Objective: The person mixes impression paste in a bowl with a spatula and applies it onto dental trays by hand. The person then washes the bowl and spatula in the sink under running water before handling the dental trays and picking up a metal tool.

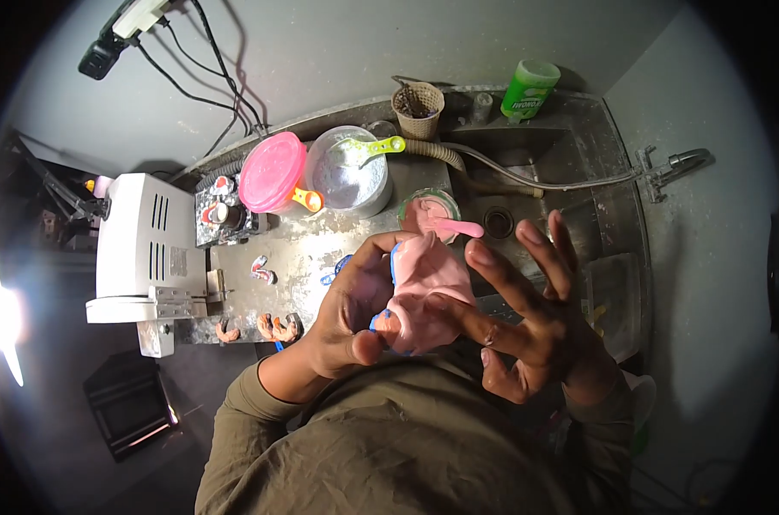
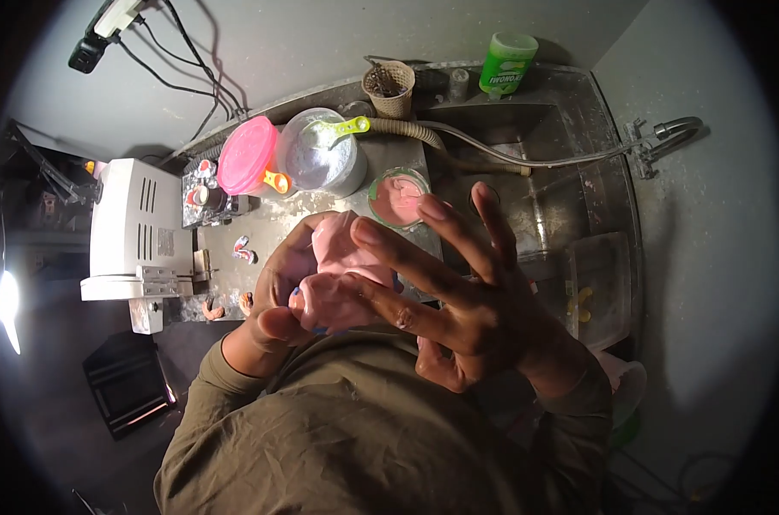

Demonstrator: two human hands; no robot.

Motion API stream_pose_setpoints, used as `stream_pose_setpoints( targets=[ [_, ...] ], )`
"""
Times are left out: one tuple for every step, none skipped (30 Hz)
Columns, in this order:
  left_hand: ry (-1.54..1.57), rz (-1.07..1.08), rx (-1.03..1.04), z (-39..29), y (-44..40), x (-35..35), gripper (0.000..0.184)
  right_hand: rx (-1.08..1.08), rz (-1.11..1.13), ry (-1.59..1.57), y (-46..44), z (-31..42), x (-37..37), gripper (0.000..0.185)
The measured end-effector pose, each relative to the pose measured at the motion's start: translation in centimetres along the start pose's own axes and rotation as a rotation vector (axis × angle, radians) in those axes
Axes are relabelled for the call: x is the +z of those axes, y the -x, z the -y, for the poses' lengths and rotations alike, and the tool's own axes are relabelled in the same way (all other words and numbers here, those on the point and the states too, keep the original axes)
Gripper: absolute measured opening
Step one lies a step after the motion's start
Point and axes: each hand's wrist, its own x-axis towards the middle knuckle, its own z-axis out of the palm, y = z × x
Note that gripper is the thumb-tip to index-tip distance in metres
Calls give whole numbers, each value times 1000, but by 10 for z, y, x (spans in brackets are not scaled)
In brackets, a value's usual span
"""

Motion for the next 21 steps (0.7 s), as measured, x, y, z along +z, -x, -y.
stream_pose_setpoints(
  targets=[
    [2,-6,5,1,2,-2,113,-47,1,76,-1,-1,1,45],
    [-5,3,-4,3,5,-4,113,-53,4,72,-1,0,2,45],
    [-8,4,-7,4,7,-5,113,-58,7,54,-1,0,3,45],
    [-10,6,-10,5,9,-5,114,-62,9,36,0,1,5,45],
    [-43,11,36,5,11,-4,106,-67,11,33,0,2,6,45],
    [-58,11,64,7,12,-4,103,-82,-22,32,0,2,7,45],
    [-74,10,91,8,14,-5,99,-97,-55,31,0,2,8,45],
    [-24,27,100,13,16,-6,101,-104,-52,26,0,3,8,45],
    [26,44,108,15,18,-7,103,-98,-20,24,0,4,7,44],
    [25,39,114,15,21,-6,103,-91,11,24,0,4,7,44],
    [64,17,60,15,24,-5,108,-99,12,22,-1,4,8,44],
    [86,2,35,15,27,-3,111,-117,-10,11,-1,4,8,45],
    [108,-13,10,15,29,-1,114,-133,-32,0,0,4,9,45],
    [136,-16,-12,16,32,1,118,-140,-31,-5,1,5,10,45],
    [164,-19,-32,16,34,3,123,-152,-52,1,2,4,12,45],
    [164,-24,-26,15,37,5,123,-162,-61,3,2,4,12,46],
    [176,-34,-59,14,40,6,125,-172,-71,4,2,4,12,46],
    [188,-44,-92,13,43,6,126,-170,-42,-4,1,5,10,46],
    [189,-49,-87,12,45,7,126,-168,-13,-12,0,5,10,46],
    [176,-44,-109,11,47,6,127,-175,-11,-15,0,5,11,46],
    [164,-39,-131,12,48,6,128,-178,-28,-28,0,5,11,46]
  ],
)
